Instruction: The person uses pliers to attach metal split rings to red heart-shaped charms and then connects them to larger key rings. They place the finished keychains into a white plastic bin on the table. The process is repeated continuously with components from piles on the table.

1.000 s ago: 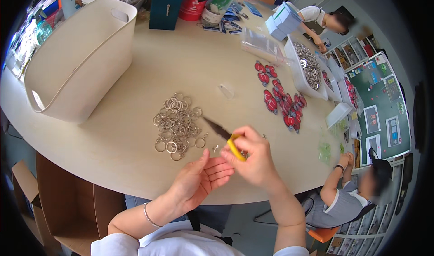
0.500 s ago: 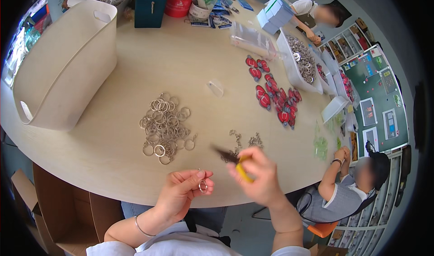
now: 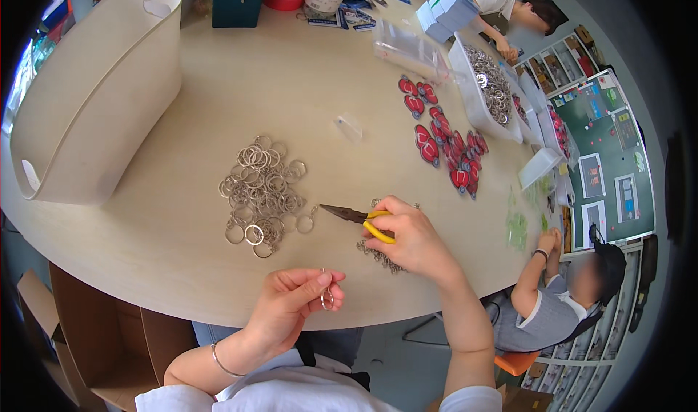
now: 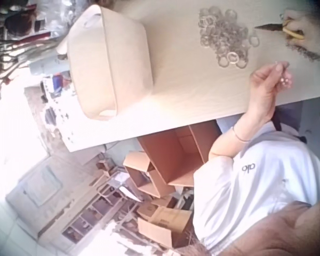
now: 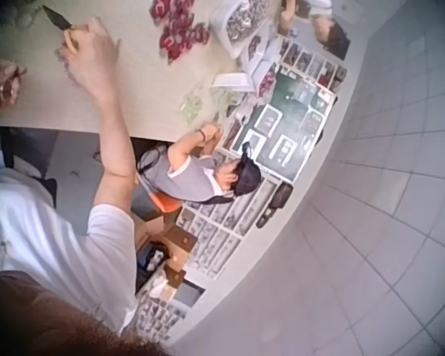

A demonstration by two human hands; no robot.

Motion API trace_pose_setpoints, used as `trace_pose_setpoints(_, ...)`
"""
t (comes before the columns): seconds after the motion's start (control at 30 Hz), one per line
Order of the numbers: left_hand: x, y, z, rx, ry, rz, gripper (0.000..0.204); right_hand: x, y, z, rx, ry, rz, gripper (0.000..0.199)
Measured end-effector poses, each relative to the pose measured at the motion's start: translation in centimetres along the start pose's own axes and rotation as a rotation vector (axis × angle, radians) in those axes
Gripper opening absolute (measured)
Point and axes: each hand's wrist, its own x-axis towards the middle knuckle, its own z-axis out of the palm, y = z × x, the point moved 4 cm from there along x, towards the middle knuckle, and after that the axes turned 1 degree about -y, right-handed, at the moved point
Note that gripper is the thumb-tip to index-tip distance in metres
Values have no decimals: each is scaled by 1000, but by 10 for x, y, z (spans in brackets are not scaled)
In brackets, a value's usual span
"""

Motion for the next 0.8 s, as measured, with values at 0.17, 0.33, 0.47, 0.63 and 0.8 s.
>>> trace_pose_setpoints(0.17,1,2,3,7,-7,-6,22,2,1,1,-19,-38,-17,20)
trace_pose_setpoints(0.33,1,2,1,10,14,-11,21,9,6,-4,138,9,133,17)
trace_pose_setpoints(0.47,1,0,3,39,7,8,21,5,12,-4,407,43,237,15)
trace_pose_setpoints(0.63,5,-3,8,149,26,171,19,-8,-7,0,680,-6,271,16)
trace_pose_setpoints(0.8,6,-7,11,179,12,319,18,-19,-40,14,991,-18,203,16)
